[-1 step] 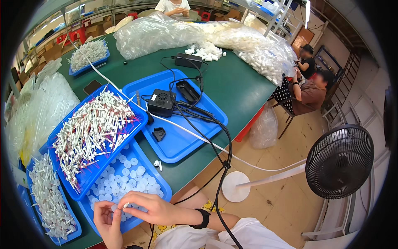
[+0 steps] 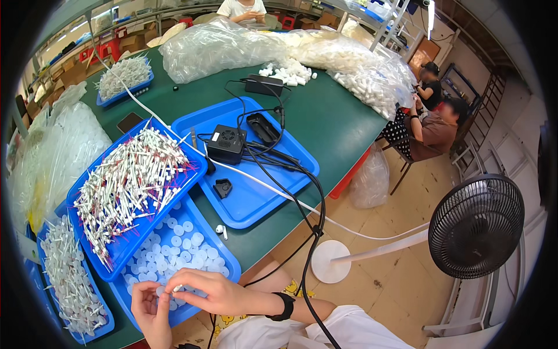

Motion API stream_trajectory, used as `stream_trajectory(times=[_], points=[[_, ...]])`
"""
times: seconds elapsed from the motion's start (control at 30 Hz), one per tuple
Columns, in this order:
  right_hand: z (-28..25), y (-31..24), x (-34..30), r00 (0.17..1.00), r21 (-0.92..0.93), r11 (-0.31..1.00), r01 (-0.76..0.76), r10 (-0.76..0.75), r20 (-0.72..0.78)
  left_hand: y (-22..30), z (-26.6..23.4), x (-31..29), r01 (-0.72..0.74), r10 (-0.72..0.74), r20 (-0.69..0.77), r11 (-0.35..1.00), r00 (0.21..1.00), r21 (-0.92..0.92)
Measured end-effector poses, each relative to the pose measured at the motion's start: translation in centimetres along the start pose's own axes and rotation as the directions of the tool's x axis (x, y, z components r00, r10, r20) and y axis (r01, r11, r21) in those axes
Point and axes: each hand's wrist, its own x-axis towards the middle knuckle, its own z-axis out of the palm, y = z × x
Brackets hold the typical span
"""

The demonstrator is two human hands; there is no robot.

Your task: The person repeatedly picks a white plastic cap and a stick with a red tip from blue trays, inserts the stick into the cap, and places the assembled unit into a tray. The process is repeated continuously.

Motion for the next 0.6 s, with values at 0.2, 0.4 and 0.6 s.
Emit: stream_trajectory(times=[0.2,0.4,0.6], points=[[-0.01,0.02,-0.22,1.0,0.035,0.999,-0.015,0.015,-0.003,-0.36,-0.15,0.17,-0.012,0.012,0.013,1.0,1.0,-0.001],[-0.03,0.22,-0.32,1.0,-0.017,1.0,-0.025,0.025,-0.012,0.0,-0.08,0.04,-0.019,0.019,0.006,1.0,1.0,0.003],[0.11,0.54,-0.26,0.999,-0.034,0.999,0.001,-0.003,-0.05,0.56,0.03,-0.05,-0.002,0.002,0.002,1.0,1.0,0.013]])
